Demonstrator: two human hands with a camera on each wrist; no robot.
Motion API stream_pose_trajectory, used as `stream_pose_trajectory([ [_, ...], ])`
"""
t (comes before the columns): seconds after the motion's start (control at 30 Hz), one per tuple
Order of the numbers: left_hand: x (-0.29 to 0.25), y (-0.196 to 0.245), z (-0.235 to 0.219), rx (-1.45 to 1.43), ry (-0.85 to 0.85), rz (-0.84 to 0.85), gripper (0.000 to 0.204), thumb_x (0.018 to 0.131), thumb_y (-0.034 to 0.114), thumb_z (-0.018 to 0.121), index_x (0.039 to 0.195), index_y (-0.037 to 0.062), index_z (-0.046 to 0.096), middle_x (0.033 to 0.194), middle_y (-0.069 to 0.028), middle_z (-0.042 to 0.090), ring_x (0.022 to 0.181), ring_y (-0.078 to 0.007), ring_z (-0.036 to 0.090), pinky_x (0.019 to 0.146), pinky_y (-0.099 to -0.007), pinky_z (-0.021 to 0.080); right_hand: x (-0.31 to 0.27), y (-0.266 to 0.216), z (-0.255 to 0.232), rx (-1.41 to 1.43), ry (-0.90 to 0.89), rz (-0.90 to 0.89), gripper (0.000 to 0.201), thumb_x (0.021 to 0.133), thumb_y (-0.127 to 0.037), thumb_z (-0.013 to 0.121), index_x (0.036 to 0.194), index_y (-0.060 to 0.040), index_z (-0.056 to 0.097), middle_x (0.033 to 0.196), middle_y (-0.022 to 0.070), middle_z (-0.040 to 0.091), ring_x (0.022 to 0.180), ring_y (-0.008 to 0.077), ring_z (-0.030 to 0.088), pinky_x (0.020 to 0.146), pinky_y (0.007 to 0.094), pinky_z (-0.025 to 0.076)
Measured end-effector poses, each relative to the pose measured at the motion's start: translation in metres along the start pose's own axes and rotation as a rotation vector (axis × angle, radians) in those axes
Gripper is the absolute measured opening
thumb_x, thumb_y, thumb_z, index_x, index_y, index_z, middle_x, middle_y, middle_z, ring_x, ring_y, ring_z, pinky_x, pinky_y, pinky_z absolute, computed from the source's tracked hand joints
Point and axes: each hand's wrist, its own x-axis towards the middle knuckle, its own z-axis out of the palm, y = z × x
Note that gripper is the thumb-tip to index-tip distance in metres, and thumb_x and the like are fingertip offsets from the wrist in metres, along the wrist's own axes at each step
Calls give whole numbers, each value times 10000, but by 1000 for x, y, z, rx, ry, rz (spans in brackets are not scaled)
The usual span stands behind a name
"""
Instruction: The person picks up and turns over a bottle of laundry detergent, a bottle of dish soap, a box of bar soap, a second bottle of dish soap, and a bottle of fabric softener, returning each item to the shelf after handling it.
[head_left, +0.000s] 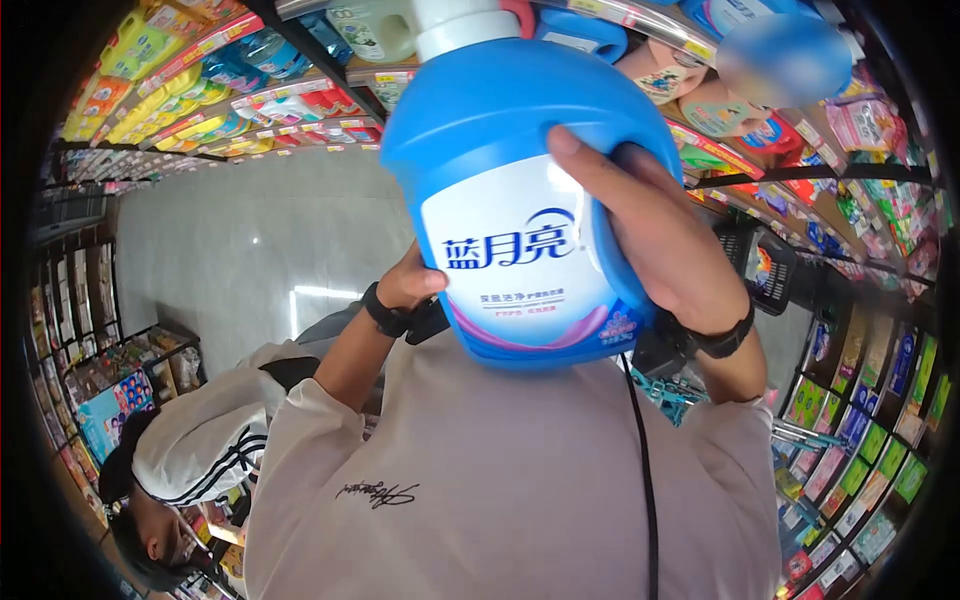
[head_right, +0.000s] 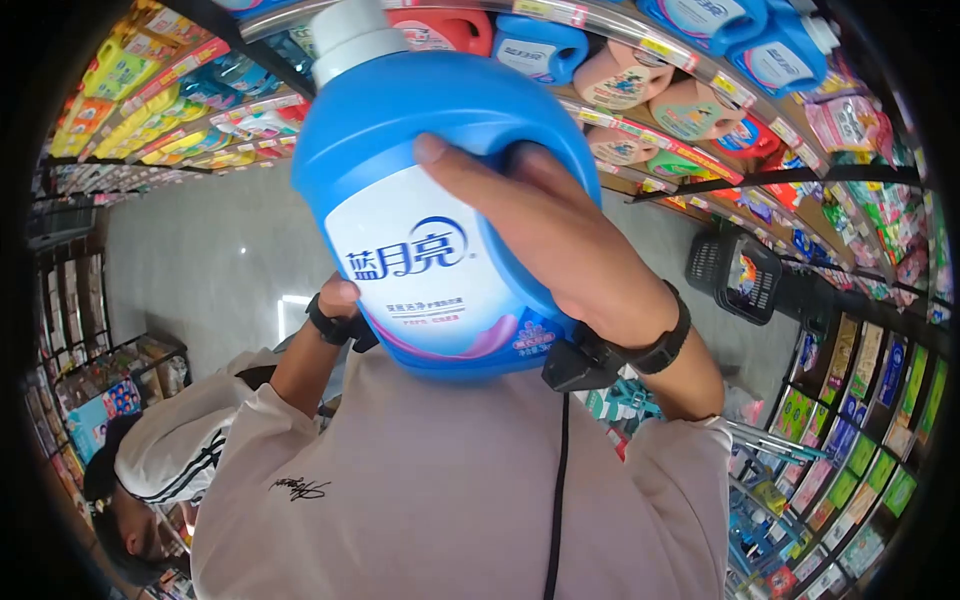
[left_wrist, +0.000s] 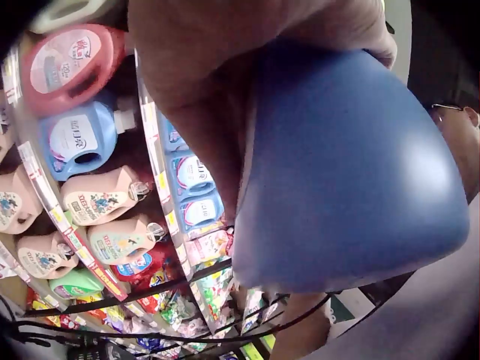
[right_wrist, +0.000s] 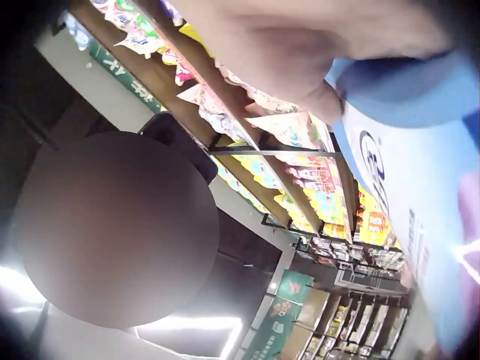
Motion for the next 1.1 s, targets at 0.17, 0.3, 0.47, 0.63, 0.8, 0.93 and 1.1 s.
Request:
stream_pose_trajectory([
  [0.17, -2, -20, -14, -95, -118, 84, 968, 728, 391, 804, 1498, -11, 377, 1439, -174, 538, 1311, -286, 536, 1075, -407, 437, -28, 5, -25, -254, -65, -109, 546, 940, -326, 716, 1308, 40, 548, 1240, 104, 612, 1148, 170, 578, 983, 299, 467],
  [0.3, 2, -16, -22, -195, -243, 178, 880, 774, 363, 783, 1481, -12, 417, 1421, -180, 560, 1278, -288, 568, 1054, -404, 458, -76, -6, -52, -299, -211, -444, 528, 982, -221, 589, 1418, 51, 464, 1568, 234, 359, 1430, 340, 412, 1178, 481, 293],
  [0.47, 8, -13, -20, -389, -330, 215, 823, 798, 333, 743, 1471, -23, 430, 1422, -200, 557, 1271, -303, 571, 1060, -420, 457, -22, 26, -107, -405, 92, -625, 663, 1004, -418, 504, 1458, 58, 426, 1477, 254, 478, 1371, 359, 480, 1127, 497, 372],
  [0.63, 20, -16, -19, -486, -293, 143, 850, 775, 387, 718, 1464, -21, 434, 1422, -197, 554, 1270, -334, 560, 1081, -443, 436, 17, 69, -78, 149, -182, -281, 973, 904, -743, 407, 1432, 74, 430, 1293, 193, 628, 1112, 278, 625, 964, 359, 483],
  [0.8, 15, 23, 14, -223, 29, 82, 894, 760, 451, 711, 1459, -26, 421, 1412, -225, 542, 1253, -339, 568, 1066, -444, 454, 27, 71, -55, 282, -131, -155, 1033, 845, -782, 405, 1382, 95, 492, 1172, 183, 684, 983, 256, 650, 841, 315, 508],
  [0.93, 21, 41, 37, -144, 201, 28, 907, 826, 564, 597, 1470, -41, 392, 1411, -235, 530, 1243, -341, 574, 1055, -443, 462, 33, 69, -55, 316, -61, -54, 925, 866, -706, 466, 1351, 78, 541, 1173, 185, 685, 985, 257, 650, 837, 310, 505],
  [1.1, 30, 43, 32, -175, 321, 1, 853, 855, 591, 539, 1465, 8, 414, 1396, -224, 532, 1225, -333, 554, 1033, -436, 453, 47, 67, -63, 460, 16, 123, 813, 862, -586, 564, 1386, 32, 498, 1267, 225, 613, 1061, 300, 611, 934, 375, 486],
])
